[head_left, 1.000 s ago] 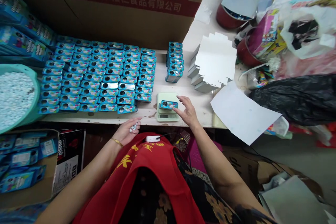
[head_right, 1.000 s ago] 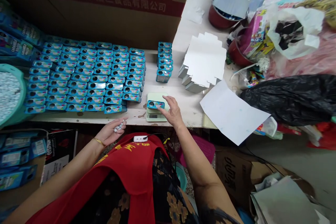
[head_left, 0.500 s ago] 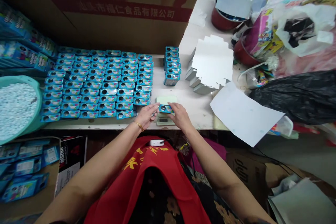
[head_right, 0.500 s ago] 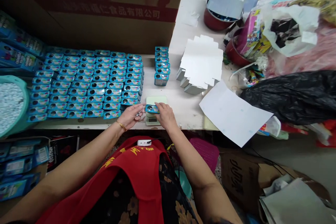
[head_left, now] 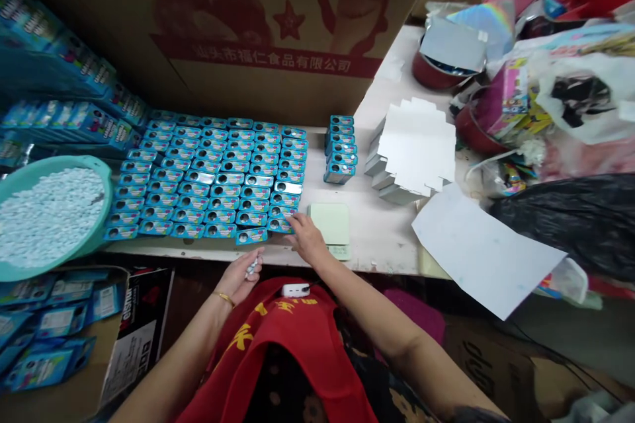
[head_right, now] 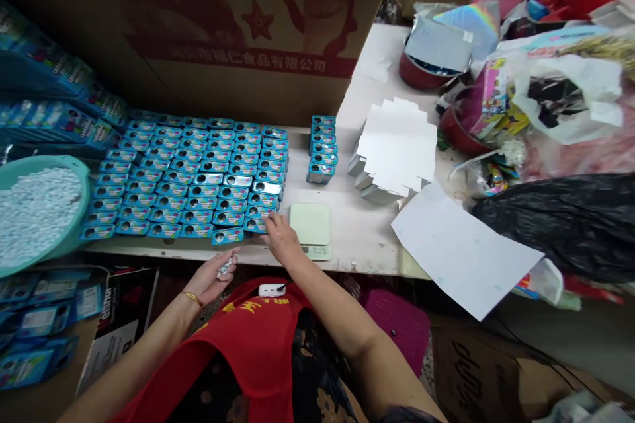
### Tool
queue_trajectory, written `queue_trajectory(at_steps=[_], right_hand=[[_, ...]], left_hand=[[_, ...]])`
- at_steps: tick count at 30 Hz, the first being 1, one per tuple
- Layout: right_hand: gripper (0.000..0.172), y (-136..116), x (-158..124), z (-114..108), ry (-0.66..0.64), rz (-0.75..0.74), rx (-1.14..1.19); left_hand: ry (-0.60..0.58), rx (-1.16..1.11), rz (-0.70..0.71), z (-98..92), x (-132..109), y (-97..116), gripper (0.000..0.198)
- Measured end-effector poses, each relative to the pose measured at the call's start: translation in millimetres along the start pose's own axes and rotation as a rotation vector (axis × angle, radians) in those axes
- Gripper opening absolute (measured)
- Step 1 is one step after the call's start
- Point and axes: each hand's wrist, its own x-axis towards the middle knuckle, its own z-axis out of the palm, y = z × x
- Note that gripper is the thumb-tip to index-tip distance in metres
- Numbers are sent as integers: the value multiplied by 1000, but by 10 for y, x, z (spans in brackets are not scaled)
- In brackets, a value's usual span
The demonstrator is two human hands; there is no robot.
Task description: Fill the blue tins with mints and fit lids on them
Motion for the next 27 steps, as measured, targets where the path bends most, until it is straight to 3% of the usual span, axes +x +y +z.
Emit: queue_trajectory(at_steps=[2,5,7,10,17,27], right_hand=[[35,257,91,-170,104,20,12],[29,776,324,-536,304,211,-108],[26,1091,516,-708,294,274,-243],[28,1365,729,-750,221,282,-372],[37,1418,788,-557,190,146,-286],[36,1264,954,-554,71,33,-394]], left_hand=[[9,-12,-3,-49,29,46,19],[-2,-17,-3,-89,14,102,19],[1,-15,-1,-82,-22,98,18],[9,-14,-5,-34,-81,36,18],[23,-10,-28,48,-146,-81,16],[15,3,-29,146,-173,-125,16]])
